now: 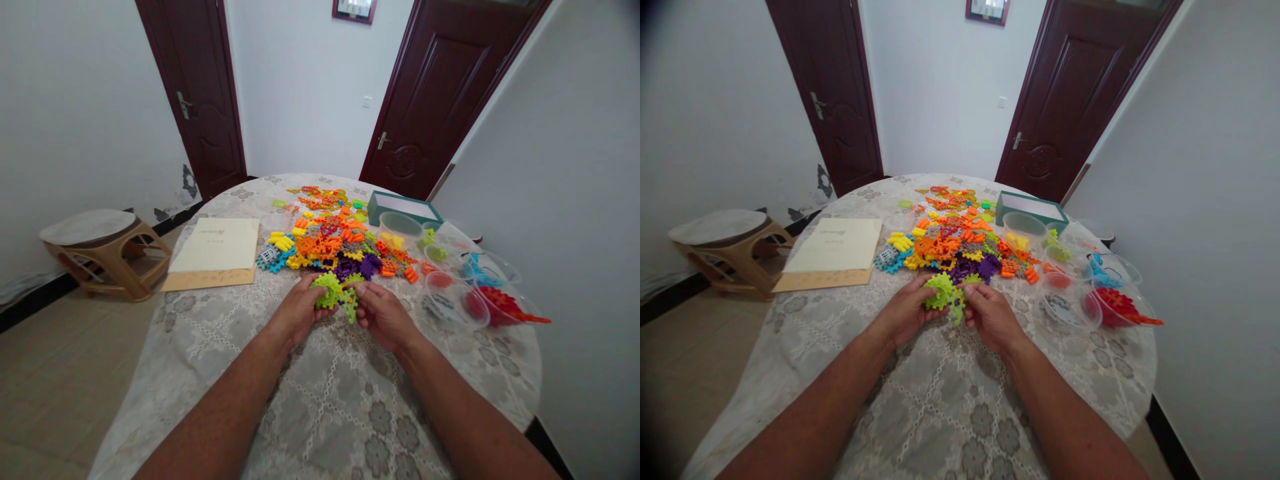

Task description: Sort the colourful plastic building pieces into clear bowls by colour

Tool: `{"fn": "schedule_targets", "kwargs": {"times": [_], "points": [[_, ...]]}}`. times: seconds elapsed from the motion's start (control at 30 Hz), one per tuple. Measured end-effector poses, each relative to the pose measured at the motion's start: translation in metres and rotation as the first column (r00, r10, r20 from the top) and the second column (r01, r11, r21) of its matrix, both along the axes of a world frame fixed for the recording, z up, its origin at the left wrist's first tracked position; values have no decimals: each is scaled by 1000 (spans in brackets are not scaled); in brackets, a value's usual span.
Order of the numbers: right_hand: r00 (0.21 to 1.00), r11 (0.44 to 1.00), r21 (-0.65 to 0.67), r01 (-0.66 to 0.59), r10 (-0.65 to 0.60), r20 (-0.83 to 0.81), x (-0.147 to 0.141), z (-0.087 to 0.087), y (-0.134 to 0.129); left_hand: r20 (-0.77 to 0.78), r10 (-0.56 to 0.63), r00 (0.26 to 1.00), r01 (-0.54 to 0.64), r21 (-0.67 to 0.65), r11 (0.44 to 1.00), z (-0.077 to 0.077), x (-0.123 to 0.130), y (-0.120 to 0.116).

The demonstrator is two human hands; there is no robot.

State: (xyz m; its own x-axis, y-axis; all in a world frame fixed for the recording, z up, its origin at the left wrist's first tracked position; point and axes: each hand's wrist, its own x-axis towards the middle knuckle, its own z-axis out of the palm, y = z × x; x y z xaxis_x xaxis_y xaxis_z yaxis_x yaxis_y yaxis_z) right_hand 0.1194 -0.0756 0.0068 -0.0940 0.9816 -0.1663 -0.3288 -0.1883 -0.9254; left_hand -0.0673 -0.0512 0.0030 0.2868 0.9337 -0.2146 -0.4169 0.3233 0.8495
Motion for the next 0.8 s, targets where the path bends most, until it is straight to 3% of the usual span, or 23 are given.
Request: {"fn": "schedule_targets", "kwargs": {"times": [0.17,0.33,0.67,0.8], "points": [[967,990,137,19,-53,248,-7,-14,0,0,-37,999,37,-2,999,-1,1,-1],[890,990,142,-2,-63,452,-6,-22,2,-25,-43,999,43,-11,999,-3,-1,-1],[831,993,116,-28,-41,554,-7,-28,2,-22,-129,991,130,39,991,-3,-4,0],[896,995,101,0,-45,441,-7,-27,2,10,-126,992,126,40,991,0,-2,0]]}}
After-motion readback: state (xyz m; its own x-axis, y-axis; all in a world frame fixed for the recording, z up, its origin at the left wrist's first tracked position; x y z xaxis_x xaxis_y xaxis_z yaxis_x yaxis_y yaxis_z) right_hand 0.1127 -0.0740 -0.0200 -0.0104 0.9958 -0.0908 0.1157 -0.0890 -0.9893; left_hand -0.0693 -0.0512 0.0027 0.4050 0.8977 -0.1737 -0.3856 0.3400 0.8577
